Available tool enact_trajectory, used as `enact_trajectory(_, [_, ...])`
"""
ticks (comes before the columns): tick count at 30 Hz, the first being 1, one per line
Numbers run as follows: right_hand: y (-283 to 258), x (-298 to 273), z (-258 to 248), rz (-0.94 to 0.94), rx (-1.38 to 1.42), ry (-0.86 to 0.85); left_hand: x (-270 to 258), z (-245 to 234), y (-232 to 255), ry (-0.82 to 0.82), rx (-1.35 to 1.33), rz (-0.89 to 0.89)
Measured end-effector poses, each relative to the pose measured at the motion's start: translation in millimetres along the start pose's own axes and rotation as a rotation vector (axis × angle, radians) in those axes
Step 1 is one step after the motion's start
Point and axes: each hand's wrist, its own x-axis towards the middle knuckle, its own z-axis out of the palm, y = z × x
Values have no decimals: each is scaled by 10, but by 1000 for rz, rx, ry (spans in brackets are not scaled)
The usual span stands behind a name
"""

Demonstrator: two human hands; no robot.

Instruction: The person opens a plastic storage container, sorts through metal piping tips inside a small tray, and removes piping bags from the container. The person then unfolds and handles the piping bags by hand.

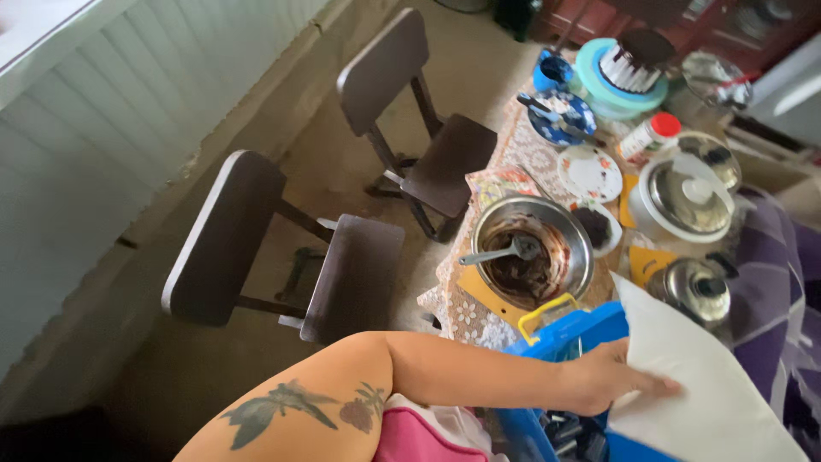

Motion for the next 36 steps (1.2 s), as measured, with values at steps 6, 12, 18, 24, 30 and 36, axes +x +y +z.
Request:
enact_trajectory(6, [190, -216, -699, -48, -28, 39, -175, 122, 171, -60, -90, -17])
enact_trajectory(12, [148, -765, -842, -59, 32, 14, -354, 309, 186, -13, -67, -98])
enact_trajectory(18, [-294, -1112, -520, -44, 32, 176, -473, 427, 211, -46, -21, -123])
enact_trajectory(24, [-473, -1241, -519, -16, -136, 232, -351, 336, 119, 77, -61, -118])
enact_trajectory(30, [-370, -1256, -795, -123, 233, 284, -324, 361, 159, 128, -62, -213])
enact_trajectory(36, [-640, -1323, -959, -196, 205, 503, -240, 298, 312, 115, -119, -208])
